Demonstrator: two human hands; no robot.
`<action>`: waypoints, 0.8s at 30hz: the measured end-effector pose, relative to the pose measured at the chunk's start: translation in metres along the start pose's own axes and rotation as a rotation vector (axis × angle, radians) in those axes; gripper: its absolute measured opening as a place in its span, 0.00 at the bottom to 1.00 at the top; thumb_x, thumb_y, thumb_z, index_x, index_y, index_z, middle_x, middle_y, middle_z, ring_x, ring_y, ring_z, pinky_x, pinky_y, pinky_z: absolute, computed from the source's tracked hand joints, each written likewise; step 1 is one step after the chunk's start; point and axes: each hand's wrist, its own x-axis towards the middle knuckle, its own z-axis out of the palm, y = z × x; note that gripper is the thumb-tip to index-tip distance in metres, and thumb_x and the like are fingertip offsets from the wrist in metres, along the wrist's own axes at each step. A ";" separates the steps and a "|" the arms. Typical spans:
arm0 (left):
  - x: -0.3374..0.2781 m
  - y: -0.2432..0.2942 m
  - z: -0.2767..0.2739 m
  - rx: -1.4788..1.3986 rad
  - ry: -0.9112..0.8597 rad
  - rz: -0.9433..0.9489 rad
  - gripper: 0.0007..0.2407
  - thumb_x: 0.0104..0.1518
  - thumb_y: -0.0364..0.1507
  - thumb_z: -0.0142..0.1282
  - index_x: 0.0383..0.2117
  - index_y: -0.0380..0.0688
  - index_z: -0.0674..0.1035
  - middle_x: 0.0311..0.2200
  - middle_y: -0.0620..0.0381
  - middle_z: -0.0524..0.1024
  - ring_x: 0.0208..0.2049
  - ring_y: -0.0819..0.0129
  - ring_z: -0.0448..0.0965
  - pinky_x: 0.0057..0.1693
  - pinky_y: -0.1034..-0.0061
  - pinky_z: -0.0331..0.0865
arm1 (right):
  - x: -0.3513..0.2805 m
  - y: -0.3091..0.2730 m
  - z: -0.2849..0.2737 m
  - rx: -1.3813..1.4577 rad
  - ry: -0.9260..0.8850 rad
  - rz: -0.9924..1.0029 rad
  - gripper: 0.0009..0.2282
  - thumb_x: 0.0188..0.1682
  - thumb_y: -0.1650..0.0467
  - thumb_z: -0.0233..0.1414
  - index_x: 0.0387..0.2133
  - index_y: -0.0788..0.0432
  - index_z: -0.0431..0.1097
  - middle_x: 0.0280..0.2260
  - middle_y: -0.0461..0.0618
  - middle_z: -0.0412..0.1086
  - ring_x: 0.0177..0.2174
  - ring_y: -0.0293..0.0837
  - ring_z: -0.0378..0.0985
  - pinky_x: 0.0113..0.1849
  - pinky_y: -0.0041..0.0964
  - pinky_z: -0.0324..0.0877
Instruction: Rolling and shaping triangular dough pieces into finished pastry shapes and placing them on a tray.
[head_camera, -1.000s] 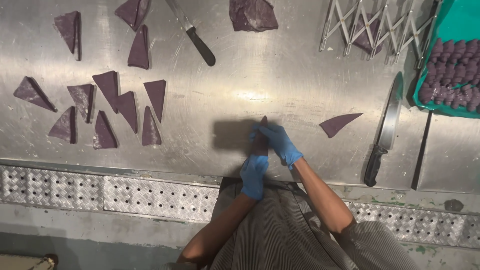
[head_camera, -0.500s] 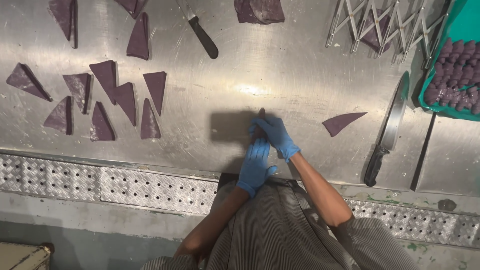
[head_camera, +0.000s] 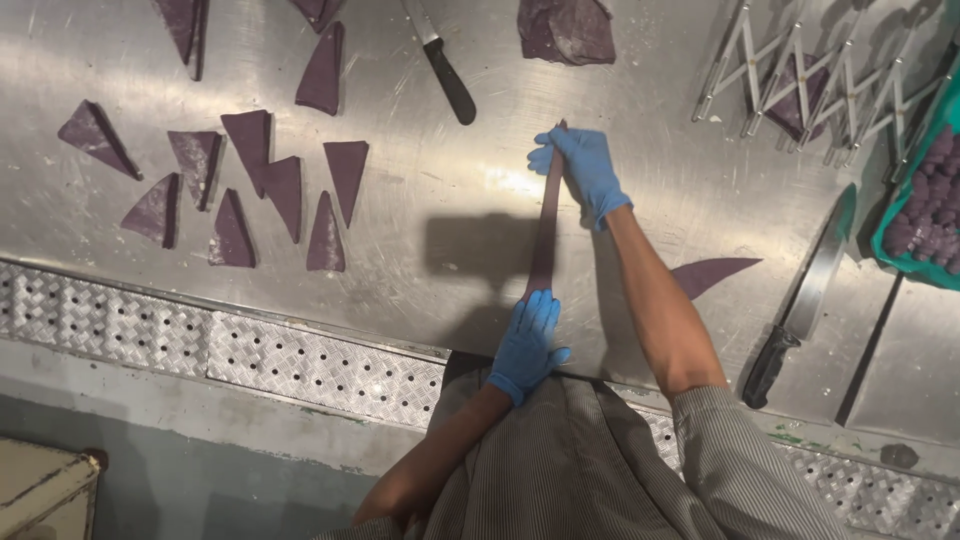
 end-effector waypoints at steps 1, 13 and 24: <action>0.000 0.000 0.000 0.013 0.012 0.017 0.37 0.57 0.48 0.52 0.67 0.31 0.62 0.69 0.40 0.57 0.73 0.48 0.50 0.75 0.54 0.41 | 0.007 -0.005 0.001 0.007 -0.022 -0.010 0.13 0.57 0.70 0.51 0.39 0.76 0.72 0.29 0.62 0.77 0.29 0.50 0.83 0.35 0.40 0.81; 0.009 0.008 -0.053 0.089 -0.060 0.104 0.36 0.53 0.45 0.58 0.65 0.33 0.65 0.59 0.44 0.66 0.62 0.50 0.63 0.71 0.50 0.50 | -0.035 -0.022 0.010 -0.145 0.048 -0.250 0.12 0.59 0.72 0.51 0.49 0.70 0.69 0.43 0.61 0.75 0.42 0.49 0.79 0.45 0.39 0.76; 0.026 -0.077 -0.075 -0.013 0.150 0.256 0.21 0.49 0.39 0.63 0.49 0.45 0.78 0.50 0.49 0.74 0.54 0.51 0.72 0.62 0.54 0.62 | -0.236 0.051 -0.013 -1.486 -0.283 -0.794 0.25 0.45 0.53 0.57 0.46 0.61 0.70 0.42 0.55 0.67 0.45 0.55 0.69 0.53 0.52 0.61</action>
